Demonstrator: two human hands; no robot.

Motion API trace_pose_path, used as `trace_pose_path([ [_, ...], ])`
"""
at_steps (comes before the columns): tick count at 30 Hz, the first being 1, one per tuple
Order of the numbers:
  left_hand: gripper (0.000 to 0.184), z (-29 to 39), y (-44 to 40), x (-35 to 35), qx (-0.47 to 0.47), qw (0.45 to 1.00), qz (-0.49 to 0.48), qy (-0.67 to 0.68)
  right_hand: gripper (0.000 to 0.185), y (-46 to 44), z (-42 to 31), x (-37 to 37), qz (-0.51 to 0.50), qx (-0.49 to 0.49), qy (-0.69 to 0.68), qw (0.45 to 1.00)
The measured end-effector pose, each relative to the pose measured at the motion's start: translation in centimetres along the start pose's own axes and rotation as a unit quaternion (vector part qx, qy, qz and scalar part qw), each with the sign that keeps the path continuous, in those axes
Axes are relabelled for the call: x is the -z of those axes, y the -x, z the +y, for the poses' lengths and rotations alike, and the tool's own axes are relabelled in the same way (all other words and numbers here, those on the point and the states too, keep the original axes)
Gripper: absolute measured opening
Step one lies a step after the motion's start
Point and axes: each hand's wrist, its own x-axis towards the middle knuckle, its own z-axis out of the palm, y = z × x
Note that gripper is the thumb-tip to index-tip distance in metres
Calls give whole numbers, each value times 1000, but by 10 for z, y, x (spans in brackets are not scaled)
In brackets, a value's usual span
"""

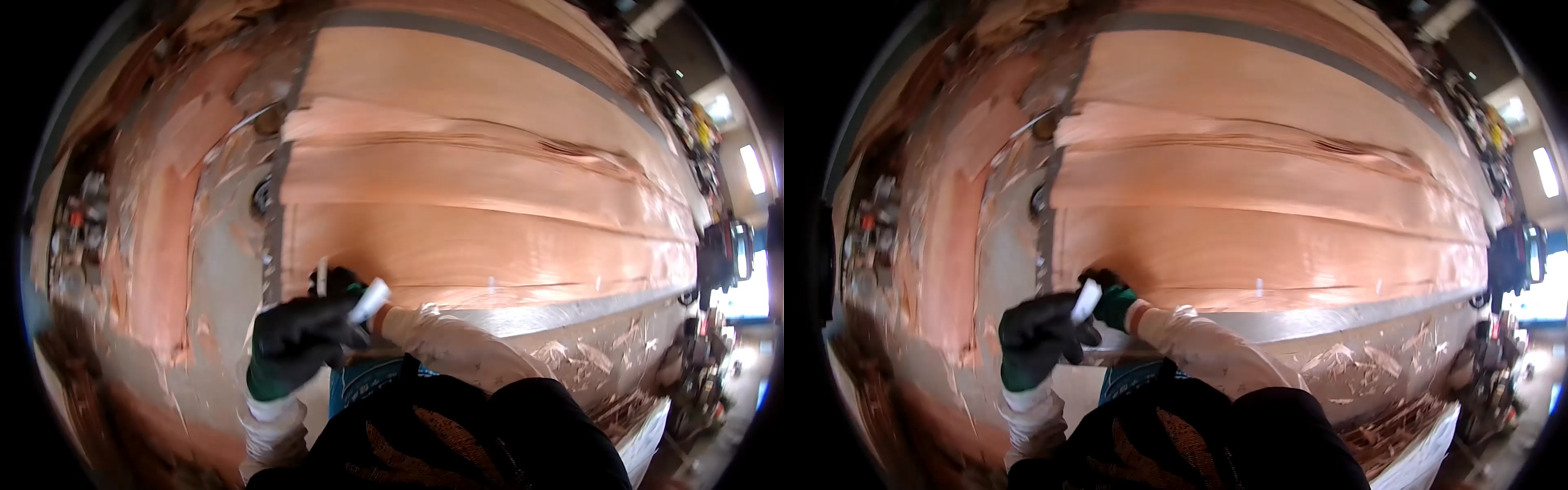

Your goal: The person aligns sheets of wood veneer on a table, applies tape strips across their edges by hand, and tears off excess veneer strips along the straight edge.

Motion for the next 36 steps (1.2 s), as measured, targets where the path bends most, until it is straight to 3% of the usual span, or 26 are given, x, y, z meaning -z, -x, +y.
trace_pose_path([
  [1,40,-2,-13,-2,-135,981,-119,-73,31,12,10,6,14,67,131,989],
  [3,26,13,-38,-36,-274,937,-201,-82,40,37,-26,45,99,180,401,893],
  [5,12,29,-58,-69,-360,884,-286,-82,45,63,-20,75,198,167,410,874],
  [6,6,32,-55,-85,-358,887,-268,-115,53,86,-29,108,181,123,440,871],
  [9,23,34,-70,-143,-418,860,-287,-61,54,155,10,206,242,49,438,864],
  [10,37,31,-58,-164,-387,890,-234,-58,55,182,28,241,265,22,477,837],
  [15,34,11,-94,-264,-354,905,-213,-105,64,292,106,423,347,-101,496,789],
  [17,34,7,-116,-306,-351,901,-220,-125,69,321,133,478,319,-151,495,794],
  [20,34,2,-137,-356,-338,902,-227,-142,70,341,157,529,287,-145,493,809],
  [25,36,-6,-149,-406,-316,907,-234,-152,61,345,174,530,269,-50,463,843],
  [31,40,-15,-195,-432,-273,905,-301,-123,59,359,173,507,279,-8,461,843],
  [35,46,-76,-235,-405,-73,990,-117,-8,62,377,165,492,272,-9,455,848],
  [36,46,-98,-259,-392,-93,978,-65,-176,62,381,160,488,272,-20,459,845],
])
